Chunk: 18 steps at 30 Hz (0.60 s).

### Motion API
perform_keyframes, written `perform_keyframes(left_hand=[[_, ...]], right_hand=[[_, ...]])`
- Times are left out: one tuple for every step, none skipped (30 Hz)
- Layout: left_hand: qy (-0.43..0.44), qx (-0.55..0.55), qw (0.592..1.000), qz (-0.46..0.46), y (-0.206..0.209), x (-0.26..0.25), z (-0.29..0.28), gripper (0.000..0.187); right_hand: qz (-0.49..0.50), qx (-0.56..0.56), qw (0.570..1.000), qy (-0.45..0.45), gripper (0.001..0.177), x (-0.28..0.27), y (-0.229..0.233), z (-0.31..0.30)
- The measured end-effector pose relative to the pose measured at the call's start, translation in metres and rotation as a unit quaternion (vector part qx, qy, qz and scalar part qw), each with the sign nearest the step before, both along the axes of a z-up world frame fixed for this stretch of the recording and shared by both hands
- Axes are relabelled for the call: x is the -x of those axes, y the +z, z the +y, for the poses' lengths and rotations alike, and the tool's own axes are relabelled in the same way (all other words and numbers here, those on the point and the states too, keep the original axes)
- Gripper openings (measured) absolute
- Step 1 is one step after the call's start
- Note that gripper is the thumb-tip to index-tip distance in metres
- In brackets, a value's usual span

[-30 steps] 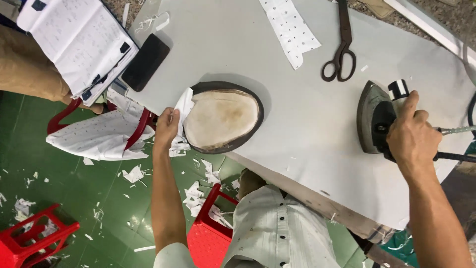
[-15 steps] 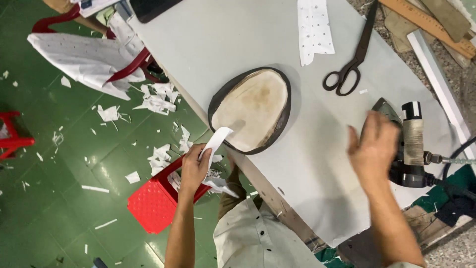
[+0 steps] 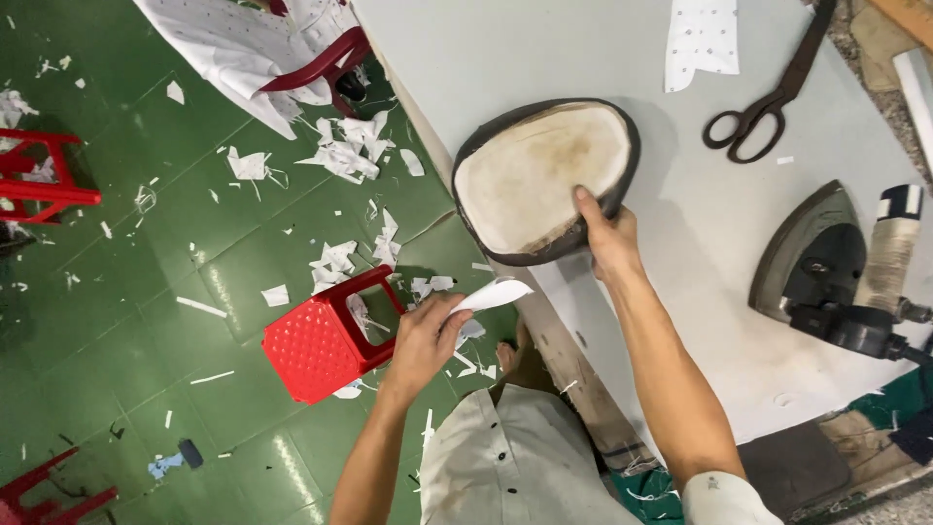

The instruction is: The person irons a white fabric strip on a curved ironing board using a steam iron. They repeatedly position the fabric, press it with the iron, and use a black rectangular object to hold the fabric in place while ironing.

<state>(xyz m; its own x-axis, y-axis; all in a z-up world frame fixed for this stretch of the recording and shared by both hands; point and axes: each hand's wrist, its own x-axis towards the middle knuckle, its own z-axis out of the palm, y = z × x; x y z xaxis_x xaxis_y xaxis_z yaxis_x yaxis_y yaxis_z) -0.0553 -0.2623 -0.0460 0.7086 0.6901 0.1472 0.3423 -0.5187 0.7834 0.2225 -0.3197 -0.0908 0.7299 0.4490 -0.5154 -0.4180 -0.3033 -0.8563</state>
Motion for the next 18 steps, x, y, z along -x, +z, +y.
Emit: perform_keyframes(left_hand=[[0.002,-0.002,1.0,0.004,0.007,0.005,0.001,0.013],[-0.014,-0.009,1.0,0.008,0.012,0.01,0.002,0.013],[-0.029,-0.015,0.999,0.012,0.018,0.013,0.002,0.013],[-0.027,-0.015,0.999,0.012,0.019,0.02,0.002,0.013],[-0.042,-0.041,0.998,0.014,0.021,0.026,0.002,0.014],[-0.059,-0.069,0.996,0.015,0.022,0.031,0.002,0.014],[-0.058,-0.07,0.996,0.013,0.031,0.031,0.002,0.014],[-0.087,-0.081,0.993,0.019,0.04,0.03,0.0,0.013],[-0.117,-0.092,0.989,0.025,0.048,0.03,-0.002,0.012],[-0.115,-0.09,0.989,0.024,0.048,0.029,-0.005,0.012],[-0.131,-0.109,0.985,0.033,0.048,0.029,-0.007,0.012],[-0.144,-0.129,0.98,0.041,0.049,0.028,-0.008,0.011],[-0.141,-0.13,0.981,0.039,0.047,0.028,-0.009,0.011],[-0.133,-0.141,0.981,0.029,0.044,0.029,-0.012,0.012],[-0.125,-0.152,0.98,0.019,0.043,0.03,-0.014,0.013],[-0.117,-0.155,0.981,0.019,0.038,0.037,-0.017,0.013],[-0.121,-0.182,0.975,0.04,0.034,0.043,-0.019,0.016],[-0.125,-0.209,0.968,0.065,0.03,0.052,-0.02,0.021]], right_hand=[[0.004,-0.002,1.0,0.002,0.071,0.009,0.0,-0.011],[0.006,-0.008,1.0,-0.023,0.068,0.016,0.001,-0.023],[0.007,-0.014,0.999,-0.049,0.066,0.023,0.001,-0.035],[0.007,-0.014,0.999,-0.046,0.066,0.027,0.003,-0.051],[0.001,-0.014,0.999,-0.051,0.066,0.03,0.005,-0.067],[-0.007,-0.015,0.998,-0.056,0.065,0.031,0.007,-0.084],[-0.008,-0.016,0.998,-0.055,0.065,0.029,0.006,-0.095],[-0.025,0.015,0.999,-0.025,0.067,0.026,0.006,-0.108],[-0.041,0.045,0.998,0.005,0.07,0.022,0.005,-0.12],[-0.042,0.047,0.998,0.007,0.07,0.02,0.009,-0.129],[-0.268,0.147,0.95,0.064,0.071,0.018,0.012,-0.137],[-0.478,0.231,0.839,0.12,0.08,0.015,0.016,-0.143],[-0.481,0.23,0.838,0.122,0.08,0.013,0.016,-0.144],[-0.469,0.197,0.853,0.114,0.079,0.008,0.016,-0.144],[-0.456,0.164,0.868,0.107,0.078,0.004,0.016,-0.143],[-0.459,0.158,0.867,0.112,0.078,-0.005,0.006,-0.143],[-0.301,0.173,0.935,0.076,0.086,-0.013,-0.004,-0.142],[-0.127,0.18,0.974,0.045,0.096,-0.02,-0.015,-0.139]])
